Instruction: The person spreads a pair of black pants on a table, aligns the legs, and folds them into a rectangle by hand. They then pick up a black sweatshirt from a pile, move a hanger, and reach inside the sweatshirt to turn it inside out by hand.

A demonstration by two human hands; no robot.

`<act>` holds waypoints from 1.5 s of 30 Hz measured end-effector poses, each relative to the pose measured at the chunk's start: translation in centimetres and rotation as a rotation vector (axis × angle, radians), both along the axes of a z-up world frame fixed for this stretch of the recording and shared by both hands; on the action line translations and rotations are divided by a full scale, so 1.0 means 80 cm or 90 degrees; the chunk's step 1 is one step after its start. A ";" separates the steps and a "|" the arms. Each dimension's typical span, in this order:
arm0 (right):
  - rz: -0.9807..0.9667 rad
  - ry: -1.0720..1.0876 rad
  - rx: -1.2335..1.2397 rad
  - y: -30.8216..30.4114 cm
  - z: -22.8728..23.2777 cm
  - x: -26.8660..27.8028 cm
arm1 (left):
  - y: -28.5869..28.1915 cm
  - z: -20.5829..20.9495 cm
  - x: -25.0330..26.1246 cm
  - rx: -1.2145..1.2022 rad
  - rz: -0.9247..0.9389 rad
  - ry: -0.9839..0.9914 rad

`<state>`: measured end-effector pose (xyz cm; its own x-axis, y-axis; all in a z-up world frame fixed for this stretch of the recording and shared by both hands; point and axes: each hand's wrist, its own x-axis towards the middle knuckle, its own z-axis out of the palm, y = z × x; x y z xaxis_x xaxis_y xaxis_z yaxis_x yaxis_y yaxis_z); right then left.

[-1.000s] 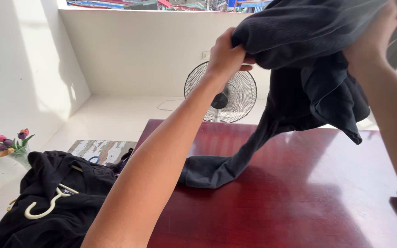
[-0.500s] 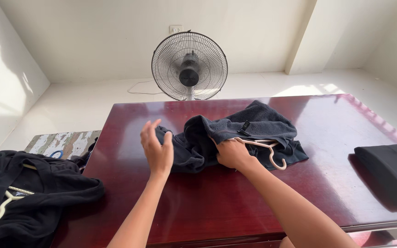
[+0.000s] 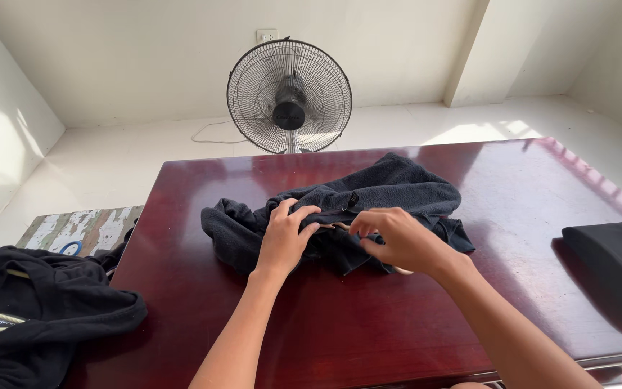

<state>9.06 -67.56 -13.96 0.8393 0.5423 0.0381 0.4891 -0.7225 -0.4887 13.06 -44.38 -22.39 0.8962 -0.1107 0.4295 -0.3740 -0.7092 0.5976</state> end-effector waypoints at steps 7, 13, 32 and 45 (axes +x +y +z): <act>-0.028 -0.223 -0.036 0.016 -0.066 0.062 | 0.064 -0.003 0.001 -0.156 0.101 -0.030; -0.040 -0.240 -0.097 0.046 -0.068 0.076 | 0.087 0.000 -0.005 -0.261 0.125 -0.075; -0.029 -0.127 0.493 0.011 0.018 0.045 | 0.077 0.005 -0.011 -0.188 0.156 -0.127; 0.058 0.220 1.282 -0.042 -0.018 0.072 | 0.065 0.024 -0.020 -0.017 0.243 -0.283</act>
<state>14.85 -70.90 -15.37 0.9198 -0.0210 0.3918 0.2162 0.8603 -0.4616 11.48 -39.20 -20.51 0.6039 0.2010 0.7713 -0.3131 -0.8301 0.4615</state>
